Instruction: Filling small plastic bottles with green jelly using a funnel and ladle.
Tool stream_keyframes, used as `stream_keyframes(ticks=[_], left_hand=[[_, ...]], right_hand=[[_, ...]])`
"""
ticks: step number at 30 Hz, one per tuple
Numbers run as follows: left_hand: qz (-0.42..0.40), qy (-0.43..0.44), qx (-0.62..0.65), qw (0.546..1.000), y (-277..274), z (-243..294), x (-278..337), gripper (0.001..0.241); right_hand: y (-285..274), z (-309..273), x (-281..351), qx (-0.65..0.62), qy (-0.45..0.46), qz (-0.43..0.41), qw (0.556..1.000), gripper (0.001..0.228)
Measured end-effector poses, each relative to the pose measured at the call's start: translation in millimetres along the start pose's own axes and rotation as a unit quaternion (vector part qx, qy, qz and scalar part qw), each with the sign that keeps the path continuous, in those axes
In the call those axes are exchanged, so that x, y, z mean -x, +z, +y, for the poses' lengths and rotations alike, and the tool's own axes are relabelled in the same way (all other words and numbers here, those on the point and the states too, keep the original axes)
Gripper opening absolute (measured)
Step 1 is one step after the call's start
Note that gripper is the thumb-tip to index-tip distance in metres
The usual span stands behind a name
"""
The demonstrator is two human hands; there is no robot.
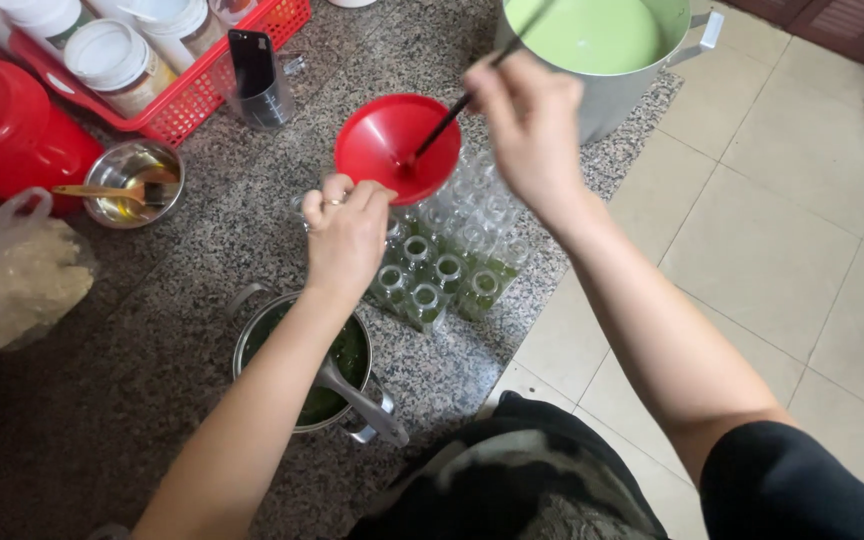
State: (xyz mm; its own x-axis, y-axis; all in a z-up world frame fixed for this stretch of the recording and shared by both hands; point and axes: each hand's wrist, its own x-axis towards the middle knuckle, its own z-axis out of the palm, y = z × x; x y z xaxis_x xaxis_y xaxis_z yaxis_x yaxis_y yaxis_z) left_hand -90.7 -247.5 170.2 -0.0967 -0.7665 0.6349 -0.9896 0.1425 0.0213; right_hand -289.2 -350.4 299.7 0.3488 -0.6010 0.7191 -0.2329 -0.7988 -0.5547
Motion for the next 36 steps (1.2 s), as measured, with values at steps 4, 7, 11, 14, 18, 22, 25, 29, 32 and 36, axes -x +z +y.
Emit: stream_keyframes(ticks=[4, 7, 11, 14, 18, 22, 25, 29, 32, 36], left_hand=[[-0.006, -0.034, 0.000, 0.999, -3, -16, -9, 0.012], [0.006, -0.033, -0.028, 0.999, -11, -27, -10, 0.011], [0.017, -0.018, -0.025, 0.999, -10, -34, -6, 0.012], [0.026, -0.002, -0.041, 0.999, -1, -37, -4, 0.010], [0.018, 0.013, -0.041, 0.999, 8, -39, -4, 0.014], [0.012, 0.025, -0.069, 0.997, 42, -55, 5, 0.008], [0.012, 0.015, -0.075, 0.997, 37, -49, 5, 0.010], [-0.120, -0.118, 0.030, 0.985, -4, -18, 8, 0.049], [-0.105, -0.227, 0.278, 0.927, -52, 15, 24, 0.042], [-0.095, -0.376, 0.720, 0.575, -53, 28, 86, 0.067]], right_hand=[[-37, 9, 5, -0.073, -0.001, 0.107, 0.992, 0.016], [-59, 12, 13, -0.093, -0.029, 0.176, 0.980, 0.024], [-72, 15, 38, -0.103, 0.023, 0.176, 0.979, 0.026], [-72, 7, 57, -0.100, 0.057, 0.177, 0.977, 0.024], [-71, -9, 76, -0.108, 0.093, 0.192, 0.971, 0.021], [-61, -12, 84, -0.049, 0.080, 0.238, 0.967, 0.021], [-47, -18, 95, -0.067, 0.112, 0.237, 0.963, 0.018], [-21, -19, 130, -0.020, 0.064, 0.150, 0.986, 0.015], [9, -33, 158, 0.010, -0.003, 0.051, 0.999, 0.020], [55, -70, 195, 0.008, -0.071, -0.121, 0.990, 0.026]])
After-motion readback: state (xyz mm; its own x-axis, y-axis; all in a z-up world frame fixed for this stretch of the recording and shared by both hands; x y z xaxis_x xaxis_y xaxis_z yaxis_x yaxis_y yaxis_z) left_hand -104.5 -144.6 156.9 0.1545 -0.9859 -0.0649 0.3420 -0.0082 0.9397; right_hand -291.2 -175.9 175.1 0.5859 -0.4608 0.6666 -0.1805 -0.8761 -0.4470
